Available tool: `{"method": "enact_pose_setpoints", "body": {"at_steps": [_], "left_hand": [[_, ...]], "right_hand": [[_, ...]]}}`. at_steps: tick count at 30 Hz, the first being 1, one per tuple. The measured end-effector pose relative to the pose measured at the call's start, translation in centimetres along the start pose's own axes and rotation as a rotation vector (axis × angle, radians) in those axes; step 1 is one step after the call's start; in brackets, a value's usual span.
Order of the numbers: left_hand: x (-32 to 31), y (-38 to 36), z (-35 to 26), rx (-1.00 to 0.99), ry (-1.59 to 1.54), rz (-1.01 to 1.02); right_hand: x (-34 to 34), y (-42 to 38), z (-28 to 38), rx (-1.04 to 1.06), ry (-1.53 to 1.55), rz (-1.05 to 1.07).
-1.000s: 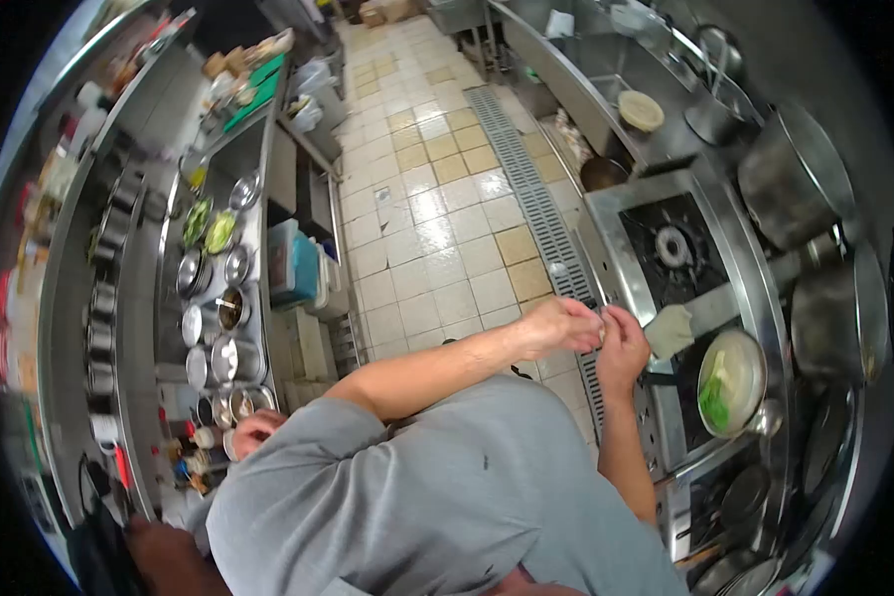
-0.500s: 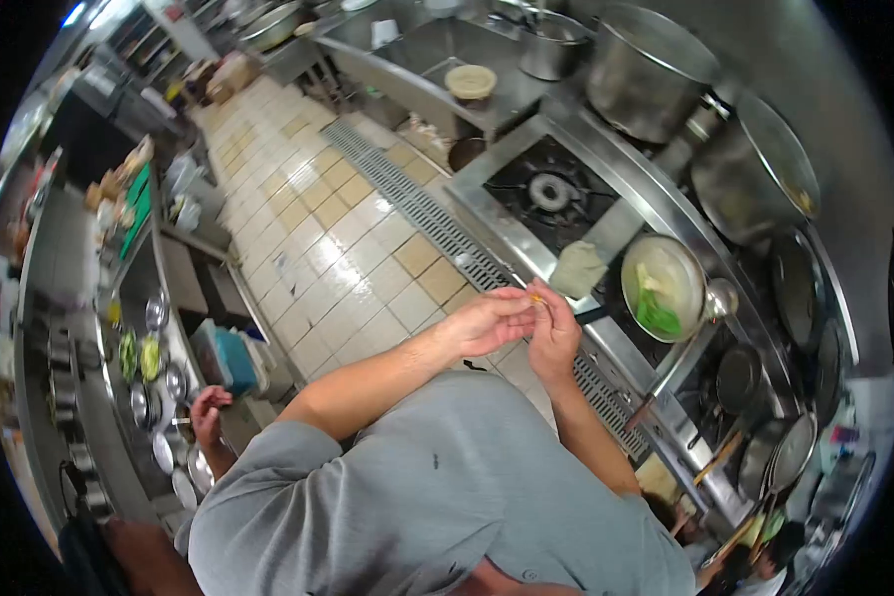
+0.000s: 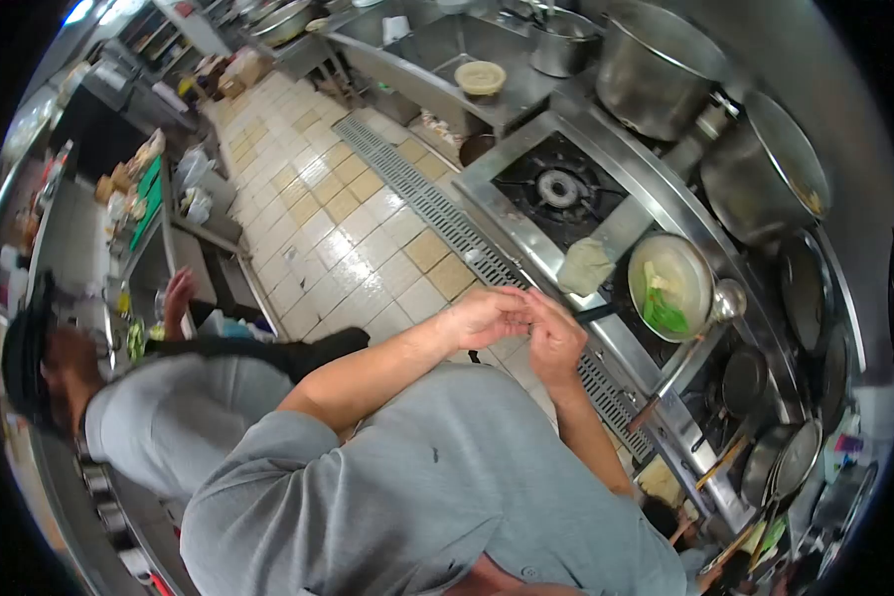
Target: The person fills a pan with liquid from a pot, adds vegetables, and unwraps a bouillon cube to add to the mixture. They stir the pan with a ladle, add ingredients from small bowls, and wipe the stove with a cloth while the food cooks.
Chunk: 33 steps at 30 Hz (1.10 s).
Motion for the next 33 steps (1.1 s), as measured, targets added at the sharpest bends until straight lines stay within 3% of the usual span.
{"method": "enact_pose_setpoints", "body": {"at_steps": [5,11,13,15,16,18,20,21,23,24,25,26,27,28,29,30,31,32,33], "left_hand": [[1.7,-4.1,-0.4,-0.041,-0.079,-0.086],[6.5,-9.6,0.8,-0.143,-0.172,-0.208],[7.4,-12.1,0.4,-0.199,-0.242,-0.222],[8.1,-14.7,0.9,-0.207,-0.171,-0.336],[9.2,-16.5,1.0,-0.242,-0.121,-0.461],[9.8,-22.5,-0.9,-0.341,0.665,-0.823],[8.9,-29.7,-2.5,-0.395,1.059,-0.999],[9.1,-34.3,-3.0,-0.43,1.033,-1.101],[9.0,-45.4,-4.4,-0.56,0.95,-1.289],[7.1,-52.5,-5.2,-0.598,1.11,-1.426],[3.2,-59.7,-6.2,-0.792,1.355,-1.644],[1.3,-66.9,-6.2,-0.67,1.445,-1.858],[-3.5,-73.9,-6.1,-0.713,1.277,-2.053],[-5.9,-81.3,-5.1,-0.644,1.451,-2.3],[-9.9,-86.9,-4.4,-0.697,1.372,-2.515],[-12.5,-93.7,-3.1,-0.71,1.341,-2.679],[-14.1,-100.3,-1.7,-0.871,1.279,-2.692],[-16.8,-104.8,-1.1,-0.777,1.32,-2.839],[-18.8,-110.2,-0.3,-0.615,1.128,-3.073]], "right_hand": [[-3.1,1.1,0.1,0.097,0.024,0.086],[-10.0,0.5,2.0,0.026,0.273,0.424],[-12.5,0.1,3.9,0.168,0.277,0.52],[-14.5,-0.4,4.5,0.128,0.309,0.569],[-16.0,-1.2,4.6,0.109,0.357,0.62],[-19.4,-2.9,4.1,-0.048,0.257,0.697],[-23.6,-5.7,0.1,-0.565,0.589,0.702],[-24.7,-7.1,-0.3,-0.861,0.819,0.644],[-27.4,-9.9,-2.3,-1.302,1.079,0.723],[-27.5,-10.8,-2.5,-1.27,1.047,0.767],[-28.2,-11.5,-2.6,-1.239,1.015,0.814],[-28.9,-11.9,-3.0,-1.227,1.015,0.852],[-29.3,-12.2,-3.6,-1.146,0.872,0.95],[-30.0,-12.5,-3.7,-1.059,0.73,1.036],[-31.1,-13.0,-3.1,-1.048,0.731,1.057],[-31.9,-13.2,-2.7,-1.053,0.691,1.006],[-33.0,-13.3,-1.8,-1.054,0.656,0.95],[-34.1,-13.6,0.8,-1.028,0.689,0.974],[-36.2,-13.9,0.0,-1.014,0.699,0.977]]}}
Point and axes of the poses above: each hand's wrist, its own y-axis towards the middle knuckle, its own x-axis out of the back of the hand, z = x × y, the point moved 7 cm from there along y, towards the middle knuckle
